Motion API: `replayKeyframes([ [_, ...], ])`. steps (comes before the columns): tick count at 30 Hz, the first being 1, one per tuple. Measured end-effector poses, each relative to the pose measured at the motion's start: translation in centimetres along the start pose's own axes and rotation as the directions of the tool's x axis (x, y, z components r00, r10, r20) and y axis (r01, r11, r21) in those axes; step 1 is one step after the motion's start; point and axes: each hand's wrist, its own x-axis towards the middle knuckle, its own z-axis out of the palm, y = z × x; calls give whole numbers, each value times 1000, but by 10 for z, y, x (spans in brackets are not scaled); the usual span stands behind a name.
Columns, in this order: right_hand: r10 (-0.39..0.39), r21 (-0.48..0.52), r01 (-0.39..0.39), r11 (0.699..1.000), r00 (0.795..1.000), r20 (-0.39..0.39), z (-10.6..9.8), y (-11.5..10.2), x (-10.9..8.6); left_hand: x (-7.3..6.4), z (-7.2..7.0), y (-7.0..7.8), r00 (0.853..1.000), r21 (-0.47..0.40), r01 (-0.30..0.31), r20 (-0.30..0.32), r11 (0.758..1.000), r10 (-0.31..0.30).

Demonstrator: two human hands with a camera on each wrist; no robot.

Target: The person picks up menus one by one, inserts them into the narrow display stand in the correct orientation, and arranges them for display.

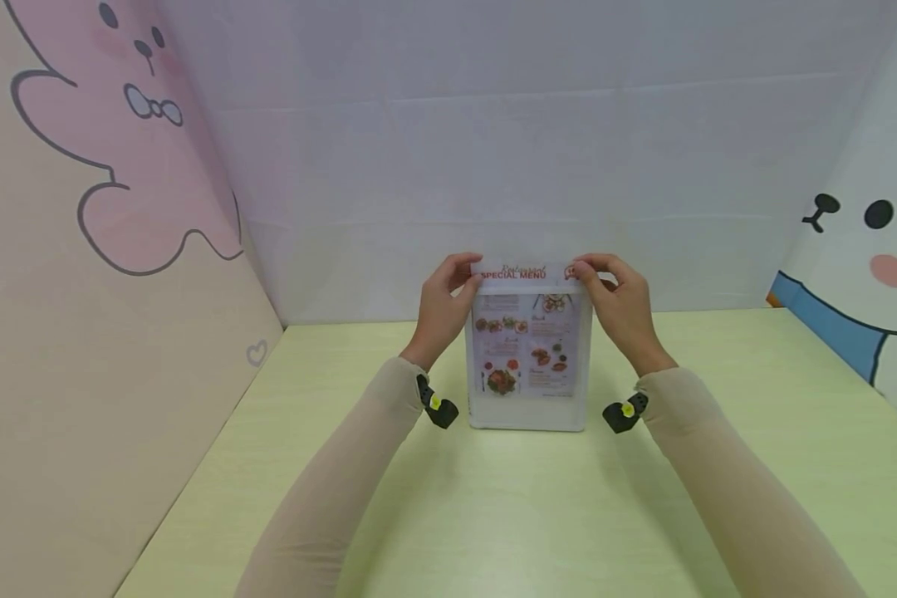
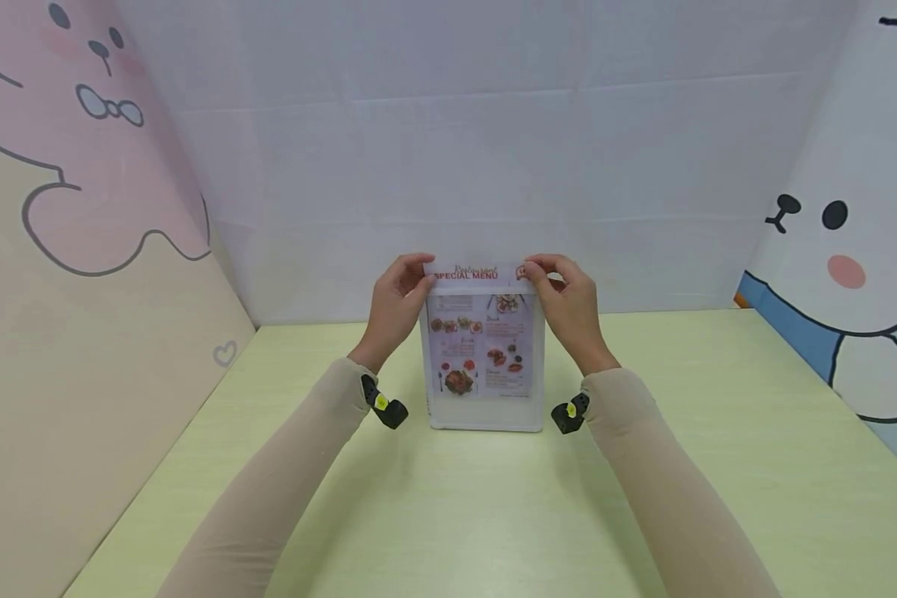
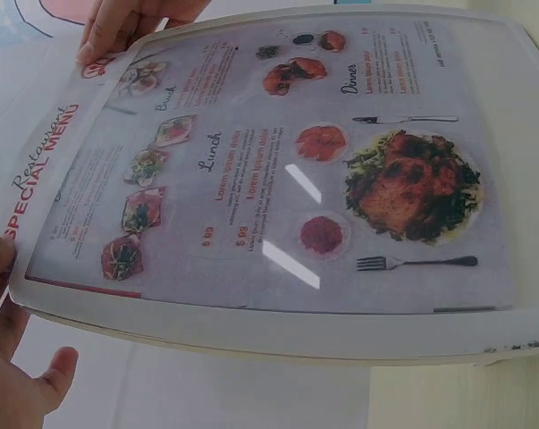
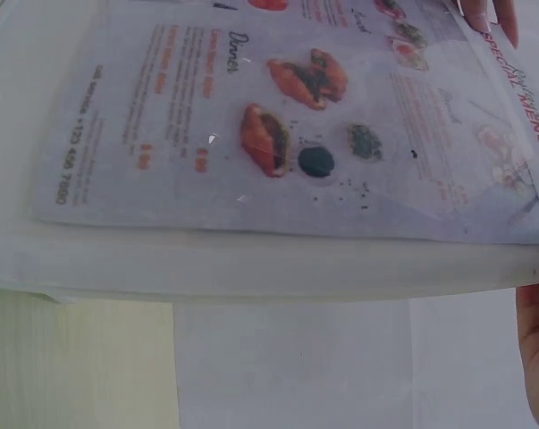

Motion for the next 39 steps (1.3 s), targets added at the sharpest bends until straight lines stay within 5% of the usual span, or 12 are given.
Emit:
replayKeyframes([
  [14, -25, 6, 25, 1000, 999, -25, -1, -29, -17, -4, -3, -6, 998, 22, 54, 26, 998, -54],
  [26, 2, 26, -1, 1000, 1000, -16, 2, 11, -13, -6, -4, -10, 995, -26, 80, 59, 996, -78],
  [39, -7, -7, 7, 1000, 1000, -13, 3, 15, -18, -12, -2, -6, 988, -6, 137, 69, 991, -136],
])
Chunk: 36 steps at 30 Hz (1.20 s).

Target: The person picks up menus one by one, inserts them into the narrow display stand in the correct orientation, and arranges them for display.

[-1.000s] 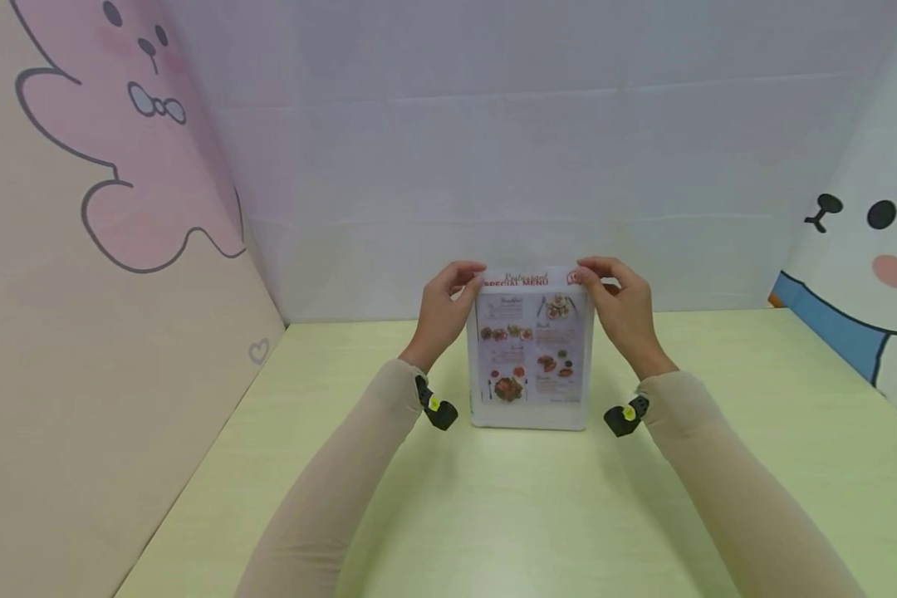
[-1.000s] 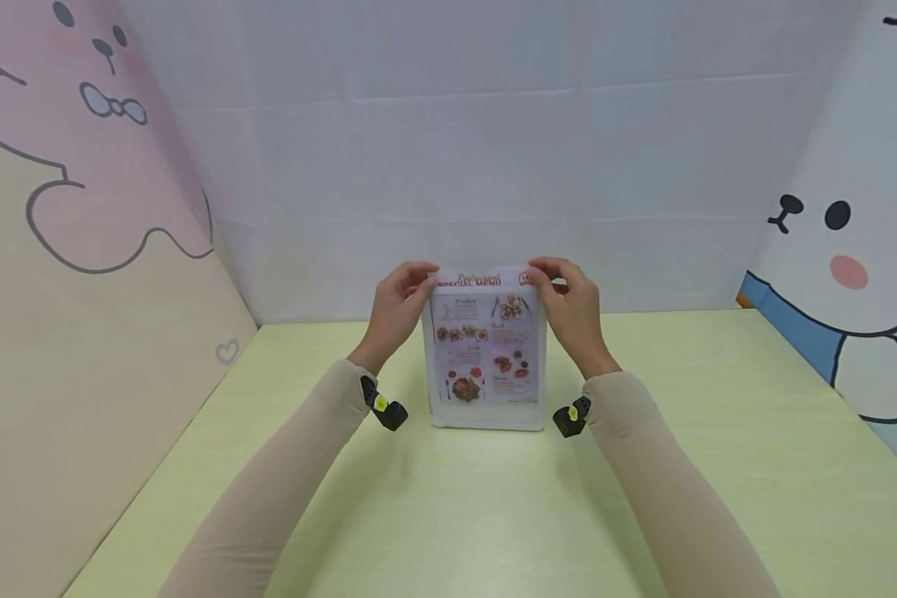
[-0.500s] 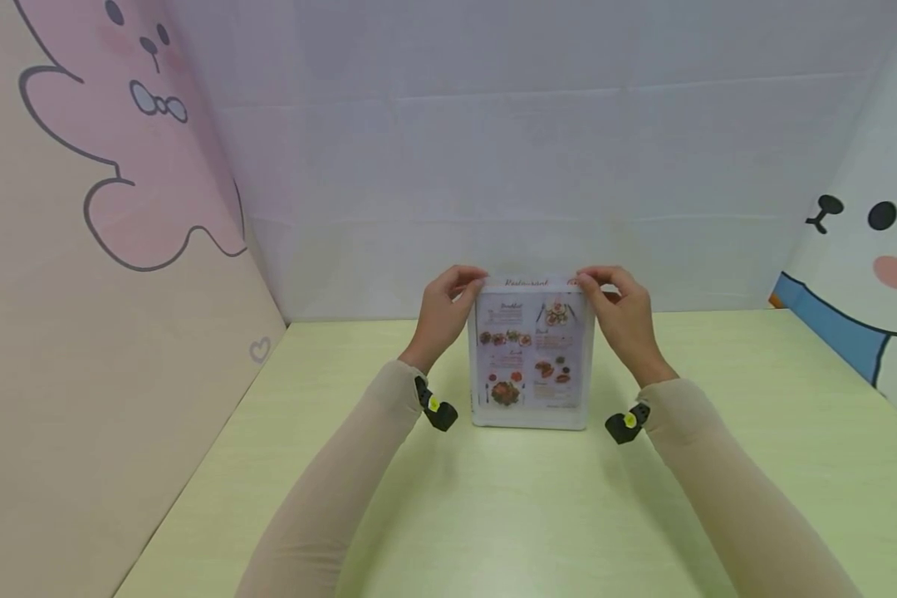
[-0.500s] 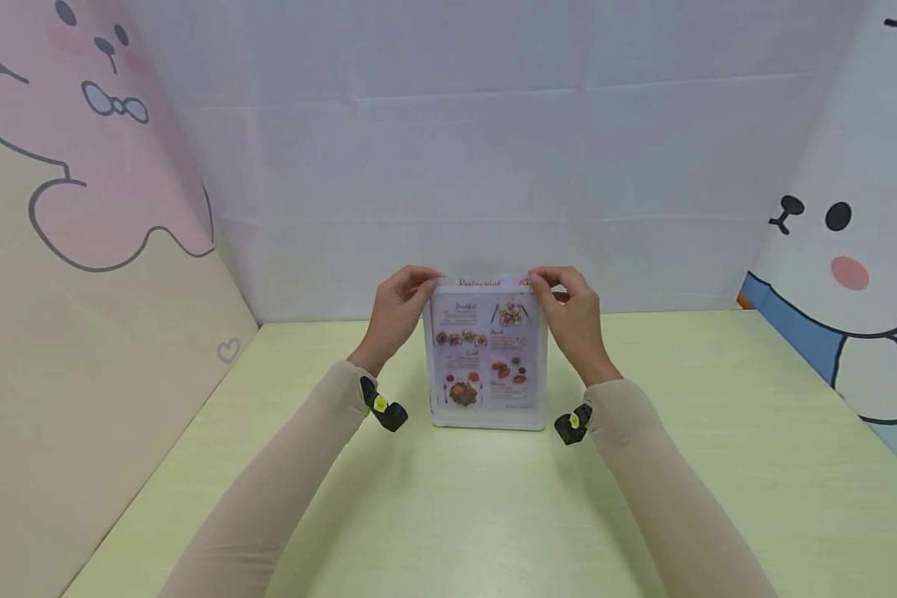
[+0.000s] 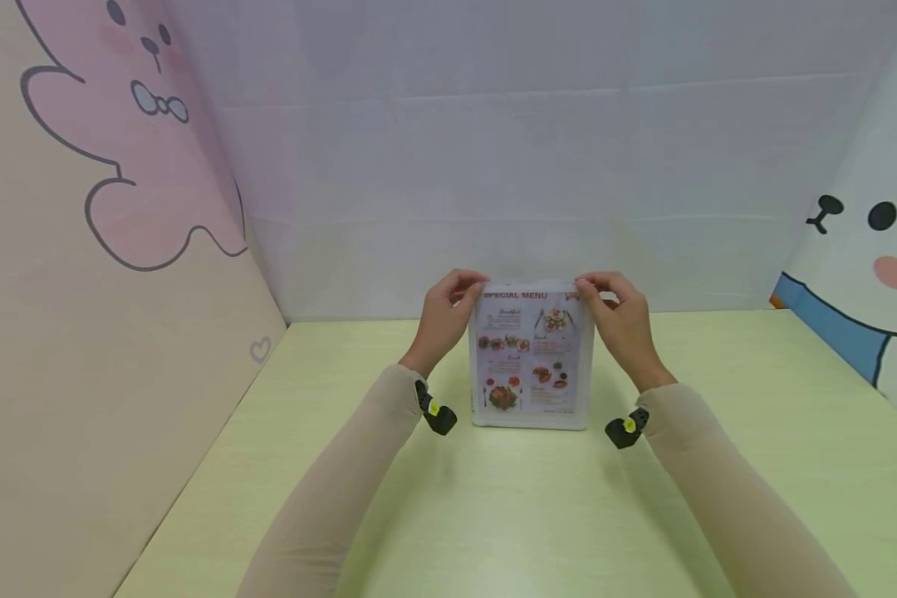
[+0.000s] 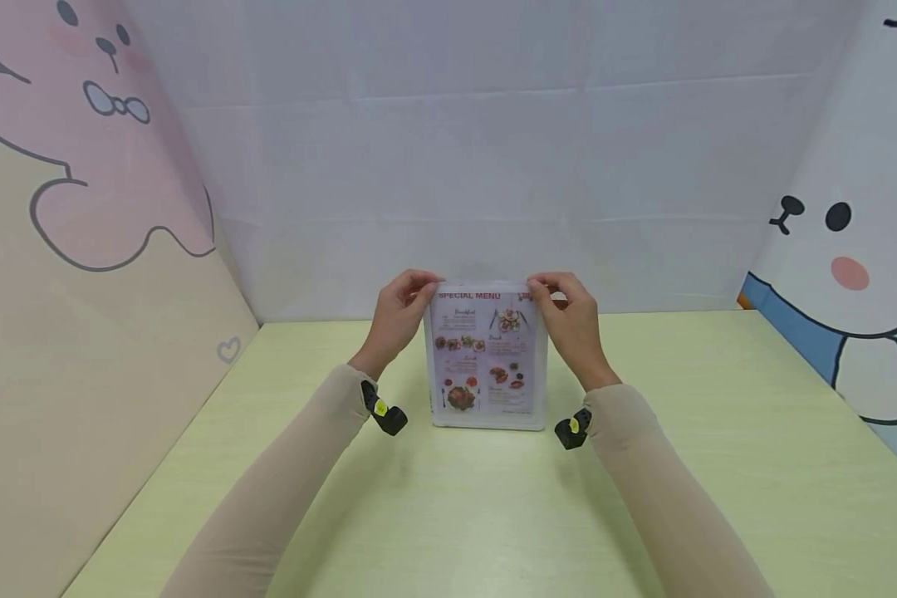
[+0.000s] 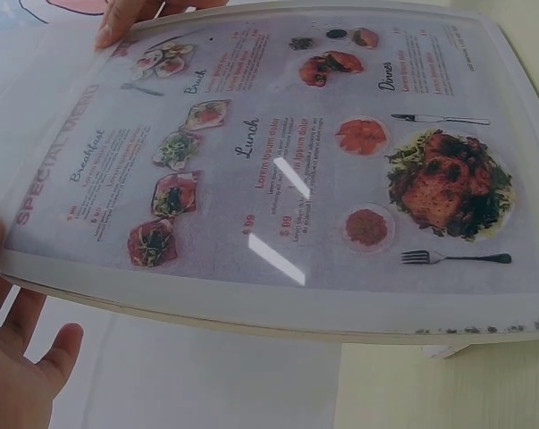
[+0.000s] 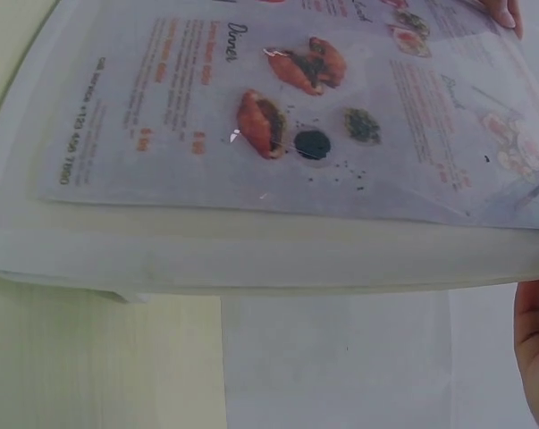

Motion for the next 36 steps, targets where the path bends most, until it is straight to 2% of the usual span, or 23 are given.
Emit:
replayKeyframes([
  [3, 9, -28, -9, 1000, 1000, 7, -1, 1, 0, -3, 0, 8, 1000, 12, 3, 0, 1000, -3],
  [6, 7, -36, -7, 999, 1000, 15, -2, -1, -1, -4, 1, 9, 1000, 15, 4, -1, 1000, -4],
  [12, -32, -16, 33, 999, 999, 29, -4, -23, -7, 1, 1, -5, 1000, 9, -9, 3, 1000, 9],
  [17, -50, -49, 51, 998, 998, 30, -5, -35, -10, 1, 0, -10, 1000, 6, -27, 11, 1000, 27],
  [27, -66, -67, 69, 995, 997, 47, -6, -31, -12, -1, 0, -12, 1000, 22, -14, 14, 1000, 14],
  [36, -60, -58, 61, 996, 998, 21, -8, -31, -14, -3, 0, -16, 1000, -5, -3, 3, 1000, 3],
])
